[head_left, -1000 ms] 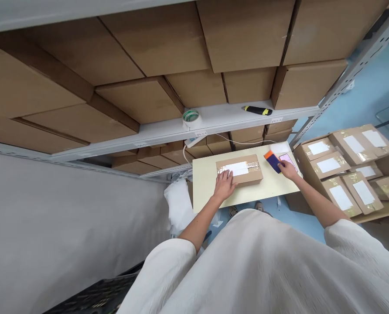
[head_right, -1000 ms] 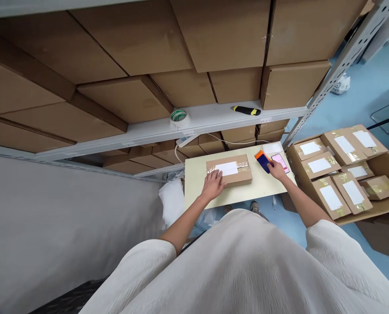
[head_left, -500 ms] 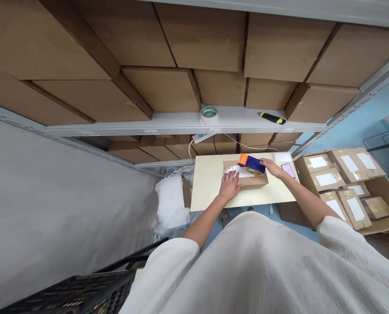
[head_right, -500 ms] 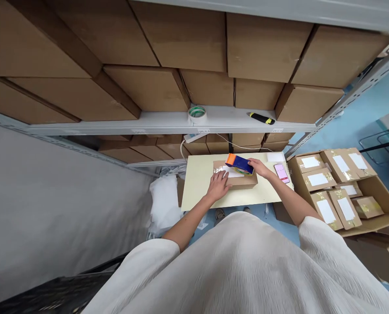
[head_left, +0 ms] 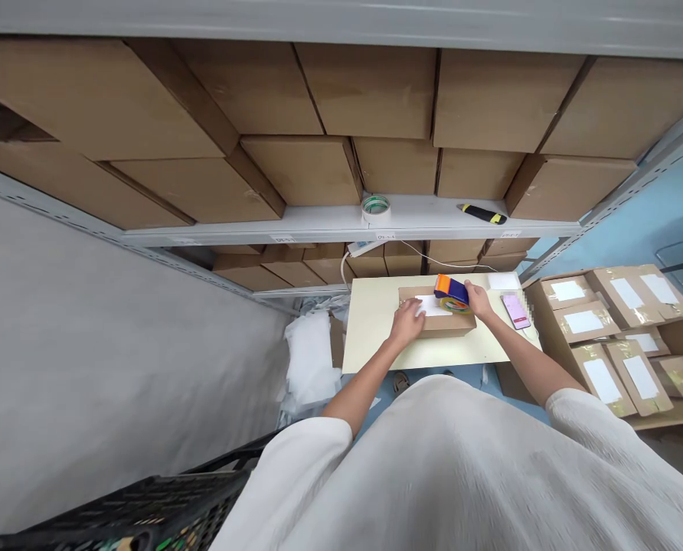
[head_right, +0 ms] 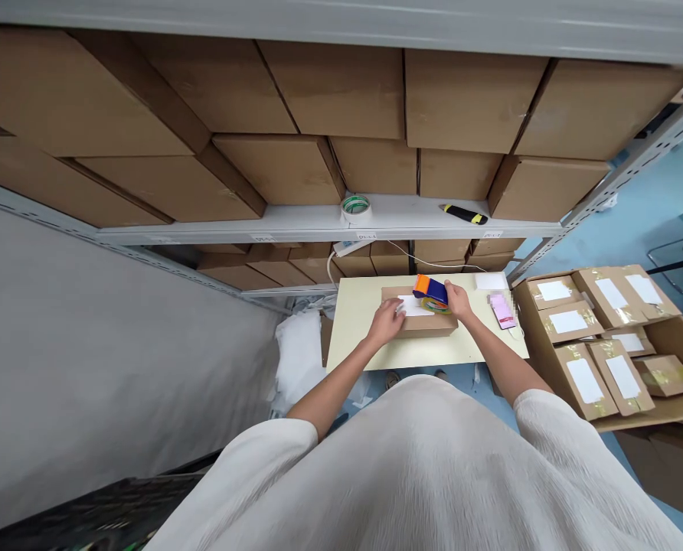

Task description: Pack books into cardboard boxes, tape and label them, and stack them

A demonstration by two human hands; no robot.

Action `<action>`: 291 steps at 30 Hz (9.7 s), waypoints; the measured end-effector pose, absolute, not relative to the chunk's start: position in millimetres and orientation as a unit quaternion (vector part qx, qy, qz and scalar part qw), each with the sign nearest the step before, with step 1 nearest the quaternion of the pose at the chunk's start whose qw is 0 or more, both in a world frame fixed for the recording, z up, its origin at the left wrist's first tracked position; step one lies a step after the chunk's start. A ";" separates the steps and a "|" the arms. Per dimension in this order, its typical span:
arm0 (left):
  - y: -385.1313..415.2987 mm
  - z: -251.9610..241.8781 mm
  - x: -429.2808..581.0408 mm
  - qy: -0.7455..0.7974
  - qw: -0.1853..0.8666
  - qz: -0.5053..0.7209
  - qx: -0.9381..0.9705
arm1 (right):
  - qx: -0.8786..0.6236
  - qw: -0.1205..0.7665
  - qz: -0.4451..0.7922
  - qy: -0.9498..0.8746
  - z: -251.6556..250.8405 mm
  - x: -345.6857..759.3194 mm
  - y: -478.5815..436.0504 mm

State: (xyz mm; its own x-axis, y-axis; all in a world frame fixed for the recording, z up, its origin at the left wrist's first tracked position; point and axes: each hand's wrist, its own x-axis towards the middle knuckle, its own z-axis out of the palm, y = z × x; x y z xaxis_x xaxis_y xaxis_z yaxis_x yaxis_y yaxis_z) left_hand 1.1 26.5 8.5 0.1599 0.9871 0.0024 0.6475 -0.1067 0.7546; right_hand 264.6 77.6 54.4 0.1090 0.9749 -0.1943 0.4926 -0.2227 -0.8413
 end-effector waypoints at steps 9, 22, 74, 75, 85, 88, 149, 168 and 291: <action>81.7 64.2 29.8 0.606 0.571 0.402 0.380 | -0.662 0.318 0.386 -0.558 54.5 268.9 74.9; 77.0 58.8 29.2 0.601 0.563 0.440 0.357 | -0.644 0.254 0.360 -0.625 65.5 269.8 83.9; 47.4 -69.7 -61.3 0.624 0.537 0.507 0.255 | -0.486 -0.153 0.112 -0.853 130.5 215.2 109.5; 48.4 -72.2 -59.3 0.626 0.538 0.502 0.258 | -0.471 -0.155 0.124 -0.859 133.0 218.1 110.1; 46.9 -78.1 -36.4 0.690 0.463 0.431 0.353 | -0.429 -0.200 0.119 -0.873 141.6 218.0 108.0; 38.6 -76.1 -42.0 0.698 0.411 0.425 0.404 | -0.434 -0.195 0.124 -0.871 139.7 216.9 107.6; 53.9 -4.8 -53.3 0.564 0.313 0.107 0.756 | -0.508 -0.132 0.229 -0.820 70.4 492.3 108.8; 51.5 -10.4 -48.9 0.560 0.343 0.134 0.742 | -0.560 -0.257 0.142 -0.775 62.1 365.5 117.4; 108.5 -76.4 314.8 0.668 0.559 0.423 0.250 | -0.651 -0.081 0.305 -0.690 -110.3 500.1 256.6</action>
